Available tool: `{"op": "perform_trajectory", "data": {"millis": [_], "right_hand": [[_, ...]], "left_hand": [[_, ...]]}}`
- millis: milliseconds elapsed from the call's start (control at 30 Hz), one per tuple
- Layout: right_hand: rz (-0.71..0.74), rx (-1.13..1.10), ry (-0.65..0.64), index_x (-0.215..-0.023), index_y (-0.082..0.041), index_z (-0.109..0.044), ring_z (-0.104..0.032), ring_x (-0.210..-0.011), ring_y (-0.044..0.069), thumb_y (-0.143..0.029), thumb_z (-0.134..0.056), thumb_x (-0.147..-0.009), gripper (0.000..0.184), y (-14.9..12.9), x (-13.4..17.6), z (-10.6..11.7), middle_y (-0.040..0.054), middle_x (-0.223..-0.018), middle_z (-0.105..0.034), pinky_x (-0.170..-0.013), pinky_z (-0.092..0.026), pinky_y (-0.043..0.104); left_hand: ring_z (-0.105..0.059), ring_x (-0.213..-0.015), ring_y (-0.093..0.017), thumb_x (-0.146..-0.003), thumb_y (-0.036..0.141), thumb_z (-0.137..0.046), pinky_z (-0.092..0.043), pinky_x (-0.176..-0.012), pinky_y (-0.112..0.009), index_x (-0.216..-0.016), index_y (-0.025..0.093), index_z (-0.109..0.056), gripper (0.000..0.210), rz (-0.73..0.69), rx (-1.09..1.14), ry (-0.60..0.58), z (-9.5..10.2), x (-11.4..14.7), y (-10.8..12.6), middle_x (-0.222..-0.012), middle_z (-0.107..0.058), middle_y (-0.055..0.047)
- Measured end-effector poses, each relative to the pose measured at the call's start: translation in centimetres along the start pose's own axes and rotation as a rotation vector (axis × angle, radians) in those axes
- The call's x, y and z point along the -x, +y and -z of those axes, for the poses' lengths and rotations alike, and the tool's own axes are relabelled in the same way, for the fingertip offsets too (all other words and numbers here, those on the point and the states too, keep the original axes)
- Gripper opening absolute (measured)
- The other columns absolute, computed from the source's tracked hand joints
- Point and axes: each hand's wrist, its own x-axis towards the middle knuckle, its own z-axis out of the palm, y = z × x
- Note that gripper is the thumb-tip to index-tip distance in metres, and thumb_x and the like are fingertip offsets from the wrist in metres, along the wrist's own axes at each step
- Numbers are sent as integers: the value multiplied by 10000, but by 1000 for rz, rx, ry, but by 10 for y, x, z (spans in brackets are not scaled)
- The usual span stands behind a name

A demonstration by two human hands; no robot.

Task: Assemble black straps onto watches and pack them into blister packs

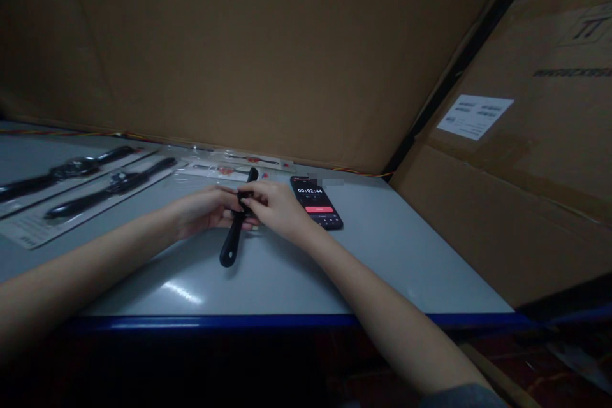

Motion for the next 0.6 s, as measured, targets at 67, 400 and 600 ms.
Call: {"op": "perform_trajectory", "data": {"millis": [67, 400, 600], "right_hand": [[-40, -37, -9, -892, -158, -673, -536, -613, 96, -151, -561, -797, 148, -1, 0, -1, 11, -745, -648, -566, -387, 220], [-185, -380, -104, -809, -151, -632, -528, -546, 95, -255, -545, -807, 135, 0, 0, 3, -5, -666, -595, -527, -416, 237], [-131, -215, -43, -817, -161, -597, -429, -491, 74, -273, -607, -773, 120, 4, 0, 2, -48, -579, -501, -452, -308, 199]], "left_hand": [[-698, -667, -232, -667, -48, -456, -575, -694, -332, -907, 38, -567, 277, 13, -8, 5, 0, 0, 0, -660, -688, -146], [-693, -655, -207, -673, -31, -447, -576, -700, -310, -877, 54, -579, 257, 6, -15, -15, 1, 0, -1, -692, -693, -142], [-698, -671, -222, -672, -34, -431, -567, -722, -320, -890, 40, -561, 265, 20, -30, -12, 0, 0, 0, -671, -689, -153]]}}
